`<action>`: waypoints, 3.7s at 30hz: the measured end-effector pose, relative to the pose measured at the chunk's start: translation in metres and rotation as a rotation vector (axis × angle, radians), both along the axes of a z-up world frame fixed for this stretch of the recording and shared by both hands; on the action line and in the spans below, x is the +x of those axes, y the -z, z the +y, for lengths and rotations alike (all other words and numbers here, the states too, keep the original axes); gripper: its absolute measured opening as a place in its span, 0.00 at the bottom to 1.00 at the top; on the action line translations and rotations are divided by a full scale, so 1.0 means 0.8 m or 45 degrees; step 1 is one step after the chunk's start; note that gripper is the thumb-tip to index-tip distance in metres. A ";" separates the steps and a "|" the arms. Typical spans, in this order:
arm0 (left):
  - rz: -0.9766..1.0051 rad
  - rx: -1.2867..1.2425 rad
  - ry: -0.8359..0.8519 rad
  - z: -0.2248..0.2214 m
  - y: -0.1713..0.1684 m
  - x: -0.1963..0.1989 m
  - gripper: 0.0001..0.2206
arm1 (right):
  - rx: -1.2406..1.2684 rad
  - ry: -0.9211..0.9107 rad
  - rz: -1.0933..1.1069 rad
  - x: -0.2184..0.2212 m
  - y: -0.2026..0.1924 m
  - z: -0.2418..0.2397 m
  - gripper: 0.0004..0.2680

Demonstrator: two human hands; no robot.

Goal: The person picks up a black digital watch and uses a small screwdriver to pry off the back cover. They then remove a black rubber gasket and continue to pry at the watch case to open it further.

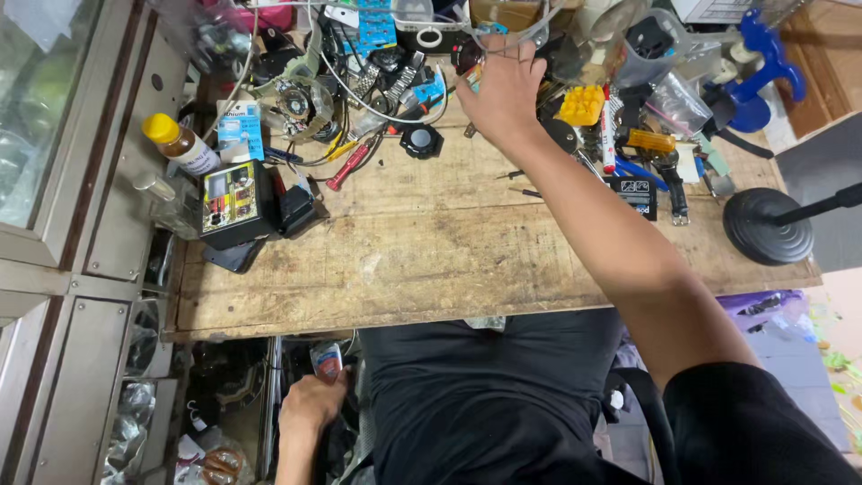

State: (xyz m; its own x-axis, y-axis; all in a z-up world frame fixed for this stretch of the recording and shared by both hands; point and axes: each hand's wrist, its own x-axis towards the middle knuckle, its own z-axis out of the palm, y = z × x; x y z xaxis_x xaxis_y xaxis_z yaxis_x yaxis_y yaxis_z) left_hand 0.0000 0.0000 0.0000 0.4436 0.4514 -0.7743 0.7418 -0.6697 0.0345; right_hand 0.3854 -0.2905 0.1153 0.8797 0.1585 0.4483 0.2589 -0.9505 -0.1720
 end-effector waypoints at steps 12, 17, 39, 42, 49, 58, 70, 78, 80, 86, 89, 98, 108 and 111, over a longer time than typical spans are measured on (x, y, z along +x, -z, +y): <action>0.070 0.053 -0.037 -0.017 -0.019 -0.001 0.36 | 0.227 0.036 -0.041 0.013 0.004 0.011 0.23; 0.002 0.160 -0.025 -0.013 0.003 -0.018 0.41 | 0.372 -0.069 -0.365 -0.005 -0.002 0.005 0.19; -0.899 -0.695 0.847 -0.127 -0.327 0.177 0.10 | 0.604 -0.390 0.034 -0.132 -0.042 -0.025 0.19; -1.395 -0.783 0.651 -0.133 -0.263 0.263 0.11 | 0.690 -0.346 -0.100 -0.120 -0.021 -0.029 0.22; -1.662 -1.013 0.395 -0.164 -0.198 0.353 0.13 | 0.690 -0.278 -0.090 -0.110 -0.019 -0.024 0.20; -1.789 -1.499 0.189 -0.155 -0.145 0.365 0.12 | 0.674 -0.395 -0.073 -0.123 -0.030 -0.019 0.22; -1.859 -1.604 0.047 -0.171 -0.148 0.348 0.12 | 0.745 -0.481 -0.043 -0.138 -0.035 -0.024 0.22; -1.867 -1.588 0.016 -0.171 -0.149 0.347 0.12 | 0.792 -0.510 -0.029 -0.137 -0.039 -0.025 0.22; -1.872 -1.577 0.030 -0.172 -0.153 0.346 0.12 | 0.787 -0.510 -0.018 -0.135 -0.035 -0.027 0.22; -1.858 -1.542 0.073 -0.168 -0.158 0.346 0.12 | 0.825 -0.476 0.020 -0.141 -0.038 -0.019 0.22; -1.821 -1.542 0.051 -0.163 -0.146 0.349 0.12 | 0.878 -0.463 0.087 -0.141 -0.038 -0.016 0.22; -1.794 -1.578 0.021 -0.160 -0.147 0.348 0.13 | 0.870 -0.412 0.171 -0.144 -0.041 -0.014 0.23; -1.750 -1.592 -0.007 -0.156 -0.149 0.350 0.12 | 0.883 -0.427 0.219 -0.147 -0.052 -0.010 0.23; -1.632 -1.535 0.165 -0.148 -0.161 0.346 0.14 | 0.939 -0.308 0.392 -0.151 -0.056 -0.004 0.22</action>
State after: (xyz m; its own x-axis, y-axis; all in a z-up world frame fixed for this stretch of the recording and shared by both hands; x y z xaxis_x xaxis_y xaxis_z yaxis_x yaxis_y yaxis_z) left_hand 0.2769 -0.1185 0.1290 0.9669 -0.1410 0.2128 -0.1970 0.1184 0.9732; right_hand 0.2650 -0.2934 0.1601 0.9592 0.1188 0.2565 0.2812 -0.4907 -0.8247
